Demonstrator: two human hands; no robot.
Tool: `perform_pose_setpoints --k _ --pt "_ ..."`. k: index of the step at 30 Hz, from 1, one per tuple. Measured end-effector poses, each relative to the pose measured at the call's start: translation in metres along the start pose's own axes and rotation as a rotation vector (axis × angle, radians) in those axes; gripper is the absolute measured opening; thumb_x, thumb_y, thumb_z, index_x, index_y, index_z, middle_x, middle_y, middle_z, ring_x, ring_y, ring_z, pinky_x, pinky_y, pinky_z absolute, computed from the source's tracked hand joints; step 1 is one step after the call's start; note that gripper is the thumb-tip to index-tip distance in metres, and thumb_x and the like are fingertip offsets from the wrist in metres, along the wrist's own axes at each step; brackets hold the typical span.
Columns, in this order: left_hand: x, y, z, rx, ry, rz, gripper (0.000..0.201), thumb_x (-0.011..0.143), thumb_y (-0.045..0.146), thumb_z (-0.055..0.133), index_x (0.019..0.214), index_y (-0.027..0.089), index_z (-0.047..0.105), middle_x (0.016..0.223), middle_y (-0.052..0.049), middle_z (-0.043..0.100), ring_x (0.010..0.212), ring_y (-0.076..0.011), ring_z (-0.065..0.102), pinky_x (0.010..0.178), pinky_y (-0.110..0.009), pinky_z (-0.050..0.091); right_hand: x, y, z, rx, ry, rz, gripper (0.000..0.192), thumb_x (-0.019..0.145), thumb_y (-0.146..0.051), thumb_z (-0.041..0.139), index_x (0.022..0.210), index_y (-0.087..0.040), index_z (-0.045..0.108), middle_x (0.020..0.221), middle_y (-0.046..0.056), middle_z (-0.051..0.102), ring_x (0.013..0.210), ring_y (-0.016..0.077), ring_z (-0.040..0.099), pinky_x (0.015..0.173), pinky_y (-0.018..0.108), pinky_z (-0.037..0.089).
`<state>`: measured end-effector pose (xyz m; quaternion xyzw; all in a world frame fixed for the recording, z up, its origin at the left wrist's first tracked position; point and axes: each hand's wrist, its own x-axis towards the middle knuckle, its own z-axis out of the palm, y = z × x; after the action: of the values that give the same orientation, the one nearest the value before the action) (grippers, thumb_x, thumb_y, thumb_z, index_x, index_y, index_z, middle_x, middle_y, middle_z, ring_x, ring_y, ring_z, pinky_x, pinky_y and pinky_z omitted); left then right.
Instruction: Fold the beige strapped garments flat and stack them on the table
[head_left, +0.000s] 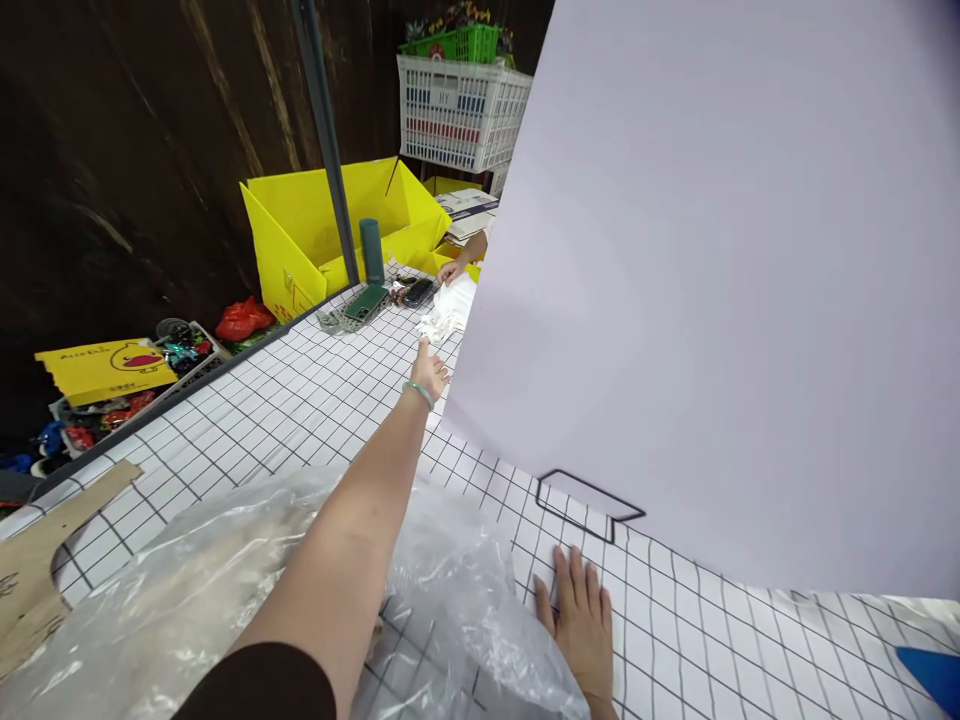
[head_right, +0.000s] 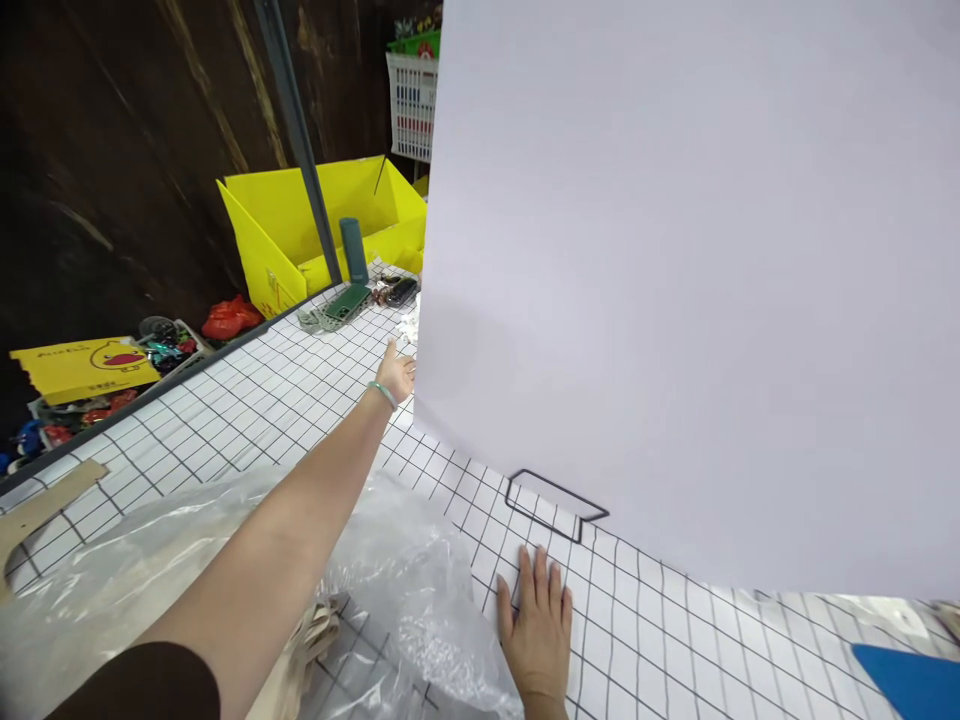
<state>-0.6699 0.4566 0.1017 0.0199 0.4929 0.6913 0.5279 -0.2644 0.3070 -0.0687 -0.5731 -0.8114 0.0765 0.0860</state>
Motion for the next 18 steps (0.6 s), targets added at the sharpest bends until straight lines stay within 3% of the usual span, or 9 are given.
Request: perform_pose_setpoints --k 5,18 --pt "-0.004 -0.001 -0.014 -0.003 0.018 -0.001 0.096 0.089 0.078 0.016 0.151 0.006 0.027 0.164 -0.020 0.017 0.151 -0.0325 0.019 0.120 -0.043 0.028 0.000 0.001 0.001 0.006 0.013 -0.013 0.073 0.095 -0.065 0.023 0.156 -0.025 0.031 0.166 0.000 0.018 0.153 0.0274 0.012 0.122 0.053 0.017" --pt "-0.007 -0.005 -0.017 -0.014 -0.012 -0.010 0.097 0.090 0.077 0.017 0.150 0.001 0.031 0.160 -0.023 0.026 0.147 -0.0343 0.031 0.119 -0.043 0.030 0.000 0.004 0.004 0.025 0.031 -0.030 0.073 0.095 -0.065 0.025 0.155 -0.025 0.033 0.165 0.001 0.021 0.153 0.0289 0.014 0.121 0.054 0.019"
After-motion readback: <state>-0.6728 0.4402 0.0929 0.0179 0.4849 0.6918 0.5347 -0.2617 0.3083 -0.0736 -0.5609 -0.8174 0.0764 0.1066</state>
